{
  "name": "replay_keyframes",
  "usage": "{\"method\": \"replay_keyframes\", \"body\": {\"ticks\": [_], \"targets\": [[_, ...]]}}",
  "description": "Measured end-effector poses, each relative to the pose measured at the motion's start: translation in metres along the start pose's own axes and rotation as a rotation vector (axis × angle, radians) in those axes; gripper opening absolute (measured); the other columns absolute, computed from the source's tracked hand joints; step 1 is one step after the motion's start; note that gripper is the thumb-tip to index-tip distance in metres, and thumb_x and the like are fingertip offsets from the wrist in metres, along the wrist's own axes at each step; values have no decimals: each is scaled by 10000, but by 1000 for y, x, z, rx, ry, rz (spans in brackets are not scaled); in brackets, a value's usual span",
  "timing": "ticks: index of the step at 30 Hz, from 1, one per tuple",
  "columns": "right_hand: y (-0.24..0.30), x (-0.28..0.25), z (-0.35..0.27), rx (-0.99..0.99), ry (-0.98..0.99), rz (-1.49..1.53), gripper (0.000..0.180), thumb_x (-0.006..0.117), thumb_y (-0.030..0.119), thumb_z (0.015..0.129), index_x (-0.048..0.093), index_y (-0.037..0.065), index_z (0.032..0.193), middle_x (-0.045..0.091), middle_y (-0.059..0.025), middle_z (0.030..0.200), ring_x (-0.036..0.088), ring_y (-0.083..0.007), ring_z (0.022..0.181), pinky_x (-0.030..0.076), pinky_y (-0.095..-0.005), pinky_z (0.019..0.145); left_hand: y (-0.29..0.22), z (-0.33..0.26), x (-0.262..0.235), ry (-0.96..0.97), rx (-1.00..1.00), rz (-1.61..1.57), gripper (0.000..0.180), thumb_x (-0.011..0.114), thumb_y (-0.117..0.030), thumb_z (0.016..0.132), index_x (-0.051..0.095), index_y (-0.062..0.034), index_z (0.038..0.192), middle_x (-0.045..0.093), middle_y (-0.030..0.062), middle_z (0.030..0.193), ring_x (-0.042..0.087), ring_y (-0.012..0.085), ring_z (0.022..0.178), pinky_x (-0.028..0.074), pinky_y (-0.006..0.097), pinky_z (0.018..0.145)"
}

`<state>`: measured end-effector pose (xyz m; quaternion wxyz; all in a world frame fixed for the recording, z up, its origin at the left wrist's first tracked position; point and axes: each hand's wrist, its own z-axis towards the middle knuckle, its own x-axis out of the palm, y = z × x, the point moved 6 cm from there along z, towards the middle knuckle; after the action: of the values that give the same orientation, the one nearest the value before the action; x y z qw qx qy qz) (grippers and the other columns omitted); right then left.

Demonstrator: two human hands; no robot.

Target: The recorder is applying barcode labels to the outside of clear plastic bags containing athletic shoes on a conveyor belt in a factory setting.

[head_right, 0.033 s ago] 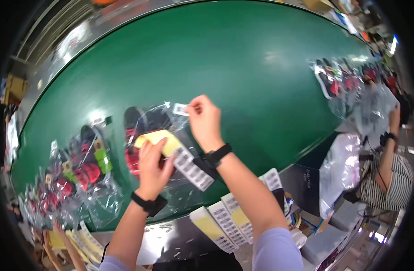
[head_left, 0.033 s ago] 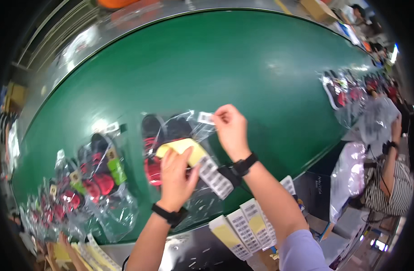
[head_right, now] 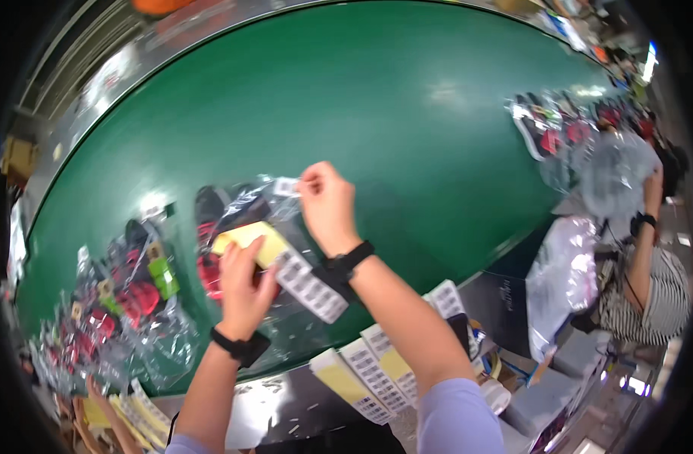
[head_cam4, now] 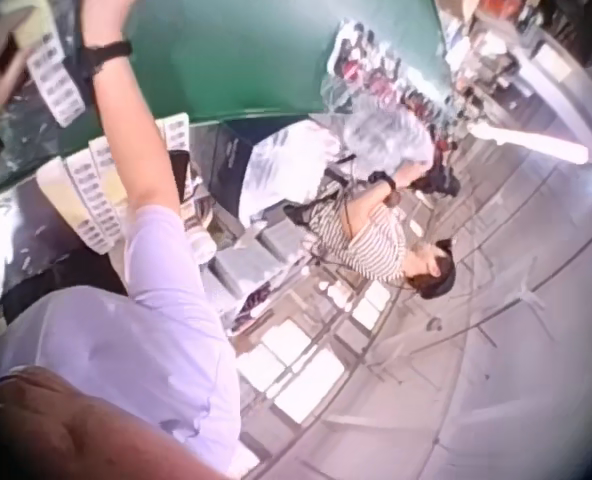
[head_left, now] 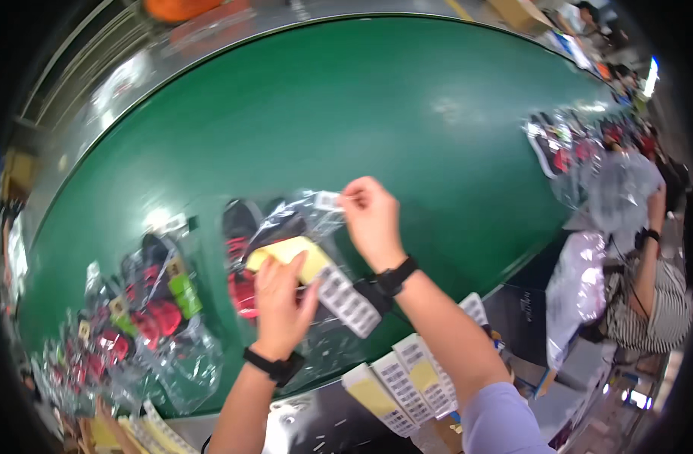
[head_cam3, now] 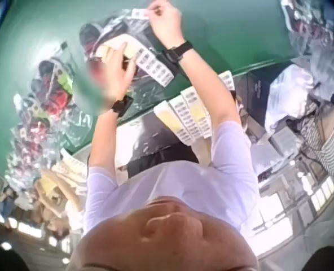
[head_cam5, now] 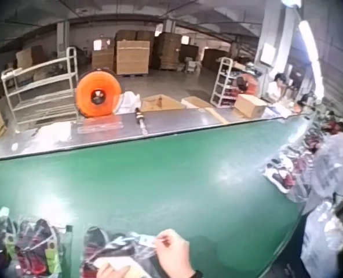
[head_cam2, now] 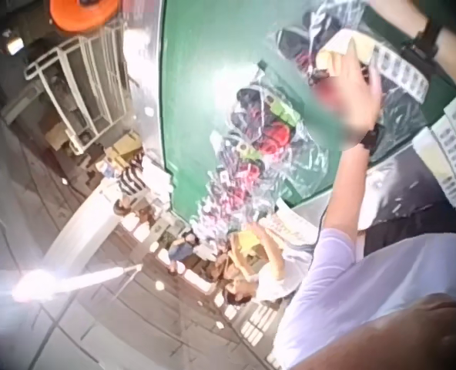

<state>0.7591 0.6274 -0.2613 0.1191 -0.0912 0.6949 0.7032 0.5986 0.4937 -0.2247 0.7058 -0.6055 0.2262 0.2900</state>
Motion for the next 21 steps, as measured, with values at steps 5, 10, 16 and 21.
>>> {"method": "replay_keyframes", "body": {"ticks": [5, 10, 16, 21], "targets": [[-11, -39, 30, -46, -14, -50, 271, 644, -4, 864, 612, 10, 1133, 675, -120, 783, 650, -212, 698, 529, -329, 668, 14, -12, -13, -60, -6, 126, 447, 729, -47, 804, 612, 11, 1231, 634, 212, 1153, 554, 424, 1133, 349, 522, 1107], [-99, -224, 102, -127, -324, -650, 121, 624, 25, 799, 684, 19, 904, 669, -191, 991, 645, -394, 929, 534, -447, 850, -1, -8, 5, -2, 58, 249, 514, 736, -9, 766, 583, 6, 1257, 609, 196, 1197, 528, 403, 1204, 258, 580, 1159], [-132, -387, 134, 183, -436, -1206, 339, 628, 90, 808, 673, 32, 1139, 432, -225, 1467, 577, -447, 1156, 499, -487, 982, 21, -6, 3, 66, -91, 488, 441, 658, 31, 844, 593, -27, 1276, 554, 233, 1320, 392, 467, 1369, 233, 523, 1189], [-131, -436, 158, 326, -549, -1401, 336, 615, 118, 809, 682, 43, 1130, 413, -257, 1476, 512, -448, 1248, 458, -504, 1027, 83, -20, -58, -53, -209, 689, 400, 618, -24, 914, 585, -16, 1313, 586, 163, 1352, 378, 441, 1397, 250, 518, 1173]]}}
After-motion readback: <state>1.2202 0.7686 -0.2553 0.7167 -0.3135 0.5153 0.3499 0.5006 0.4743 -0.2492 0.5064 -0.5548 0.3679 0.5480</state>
